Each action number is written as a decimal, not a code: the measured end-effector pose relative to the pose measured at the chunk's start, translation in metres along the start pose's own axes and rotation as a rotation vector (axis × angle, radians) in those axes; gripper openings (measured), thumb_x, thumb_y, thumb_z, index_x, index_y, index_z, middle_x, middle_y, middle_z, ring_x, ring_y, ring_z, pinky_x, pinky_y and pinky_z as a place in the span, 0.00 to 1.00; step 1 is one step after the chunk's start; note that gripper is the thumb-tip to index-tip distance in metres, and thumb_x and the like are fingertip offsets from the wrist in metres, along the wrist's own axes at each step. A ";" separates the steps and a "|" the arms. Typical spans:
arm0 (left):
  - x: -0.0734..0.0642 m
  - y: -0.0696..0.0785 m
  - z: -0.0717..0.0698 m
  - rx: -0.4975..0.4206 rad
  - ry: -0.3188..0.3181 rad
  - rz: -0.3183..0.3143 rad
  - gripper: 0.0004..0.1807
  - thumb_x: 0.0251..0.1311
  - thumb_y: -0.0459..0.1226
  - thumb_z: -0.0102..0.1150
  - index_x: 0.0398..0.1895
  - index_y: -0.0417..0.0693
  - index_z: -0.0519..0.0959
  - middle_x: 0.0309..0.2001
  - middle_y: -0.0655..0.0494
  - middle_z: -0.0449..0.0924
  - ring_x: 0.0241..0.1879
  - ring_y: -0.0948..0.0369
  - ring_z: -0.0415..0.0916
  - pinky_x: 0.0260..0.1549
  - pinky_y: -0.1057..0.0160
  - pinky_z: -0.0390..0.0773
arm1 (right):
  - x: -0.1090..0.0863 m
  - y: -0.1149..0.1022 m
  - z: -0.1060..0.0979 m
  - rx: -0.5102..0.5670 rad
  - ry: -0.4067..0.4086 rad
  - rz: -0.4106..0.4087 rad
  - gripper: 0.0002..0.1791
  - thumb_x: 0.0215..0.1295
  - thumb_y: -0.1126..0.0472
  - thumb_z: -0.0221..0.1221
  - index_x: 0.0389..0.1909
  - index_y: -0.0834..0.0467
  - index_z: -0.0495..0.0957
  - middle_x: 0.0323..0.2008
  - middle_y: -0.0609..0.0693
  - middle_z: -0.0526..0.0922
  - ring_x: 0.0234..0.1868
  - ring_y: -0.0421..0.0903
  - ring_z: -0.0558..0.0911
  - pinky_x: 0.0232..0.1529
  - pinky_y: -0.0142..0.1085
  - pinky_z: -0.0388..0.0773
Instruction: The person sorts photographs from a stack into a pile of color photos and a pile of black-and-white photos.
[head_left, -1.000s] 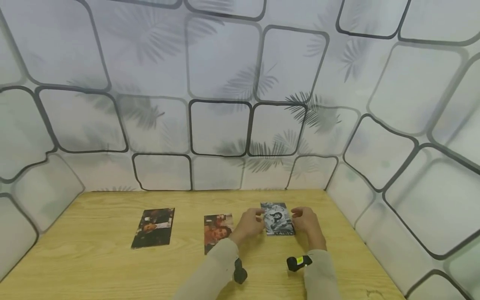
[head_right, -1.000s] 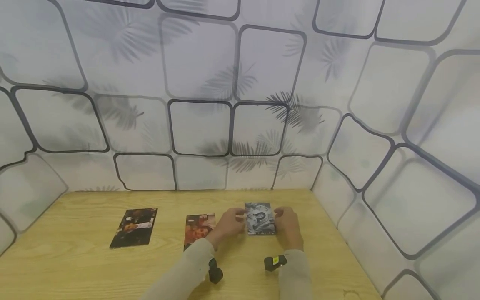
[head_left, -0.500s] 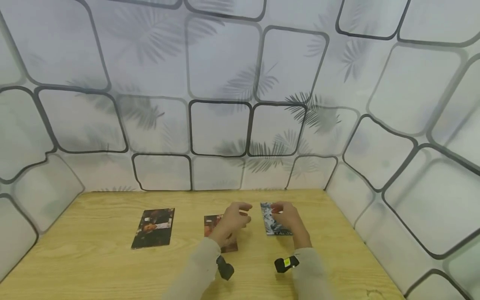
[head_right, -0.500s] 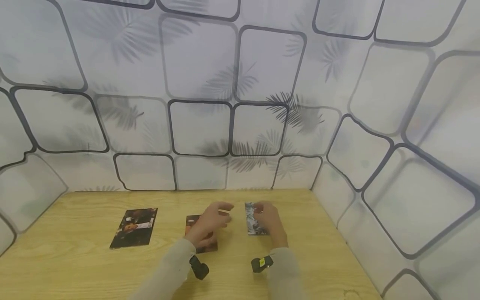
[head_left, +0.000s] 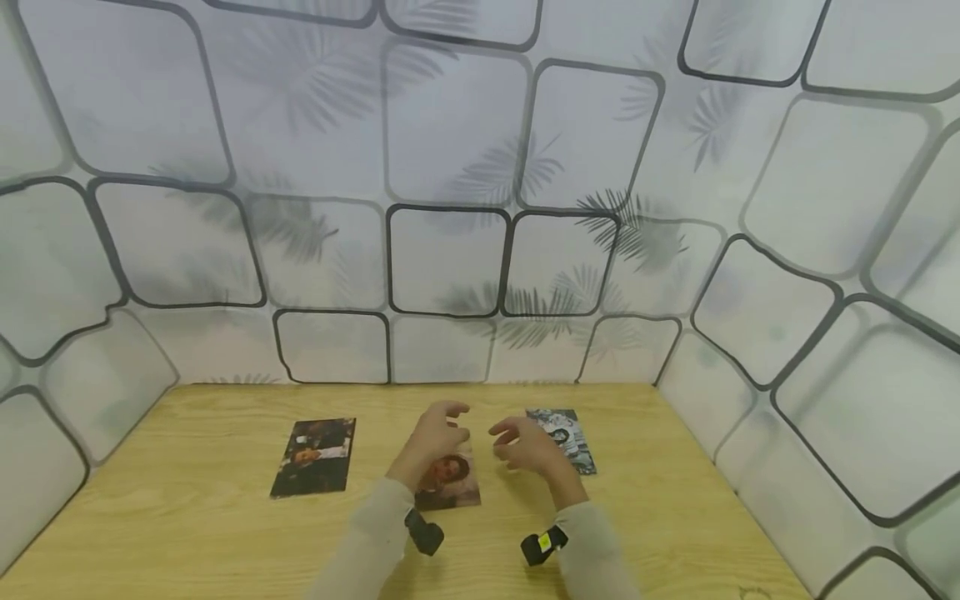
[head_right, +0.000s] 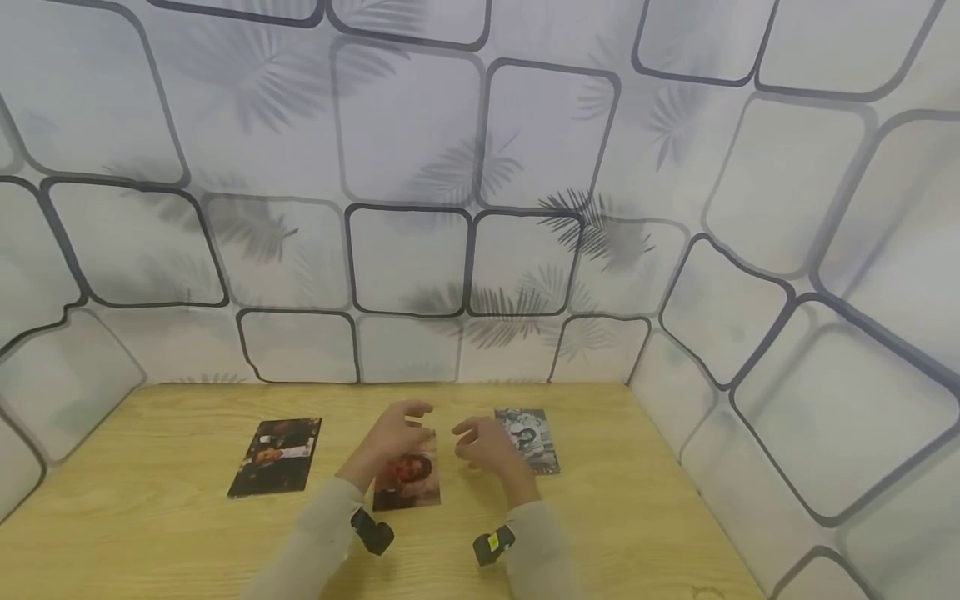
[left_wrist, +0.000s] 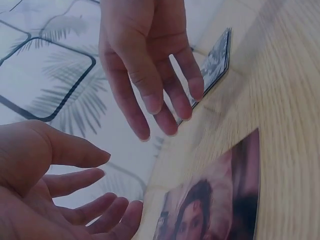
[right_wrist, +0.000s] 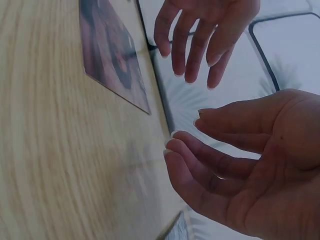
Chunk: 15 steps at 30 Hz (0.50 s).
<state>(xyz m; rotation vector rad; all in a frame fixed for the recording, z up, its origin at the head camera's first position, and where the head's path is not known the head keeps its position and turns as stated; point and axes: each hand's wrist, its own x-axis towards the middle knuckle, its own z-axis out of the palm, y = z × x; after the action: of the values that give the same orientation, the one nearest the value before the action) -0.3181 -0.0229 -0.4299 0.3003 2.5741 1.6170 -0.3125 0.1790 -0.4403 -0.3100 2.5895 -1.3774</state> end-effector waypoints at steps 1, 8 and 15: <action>0.000 -0.001 -0.002 0.007 0.005 -0.005 0.28 0.58 0.30 0.61 0.65 0.36 0.76 0.68 0.32 0.72 0.64 0.36 0.74 0.58 0.40 0.81 | 0.000 -0.001 0.002 0.006 -0.013 -0.003 0.20 0.67 0.69 0.60 0.59 0.70 0.78 0.48 0.66 0.83 0.41 0.57 0.88 0.41 0.46 0.89; -0.006 -0.011 -0.018 0.067 0.035 -0.056 0.27 0.59 0.30 0.64 0.64 0.33 0.76 0.67 0.28 0.71 0.58 0.36 0.79 0.54 0.43 0.84 | 0.001 -0.008 0.016 -0.080 -0.041 -0.037 0.19 0.66 0.68 0.62 0.57 0.68 0.80 0.46 0.65 0.86 0.36 0.51 0.87 0.36 0.41 0.87; -0.015 -0.016 -0.029 0.117 0.048 -0.107 0.27 0.58 0.29 0.64 0.62 0.29 0.75 0.66 0.24 0.71 0.54 0.37 0.82 0.55 0.44 0.84 | -0.001 -0.015 0.029 0.058 -0.085 -0.019 0.22 0.67 0.69 0.60 0.61 0.72 0.75 0.50 0.70 0.82 0.39 0.57 0.88 0.40 0.46 0.89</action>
<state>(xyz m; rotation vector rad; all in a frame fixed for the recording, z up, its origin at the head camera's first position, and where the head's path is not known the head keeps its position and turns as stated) -0.3105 -0.0582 -0.4321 0.1311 2.6756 1.4594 -0.3026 0.1484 -0.4434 -0.3771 2.4798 -1.4107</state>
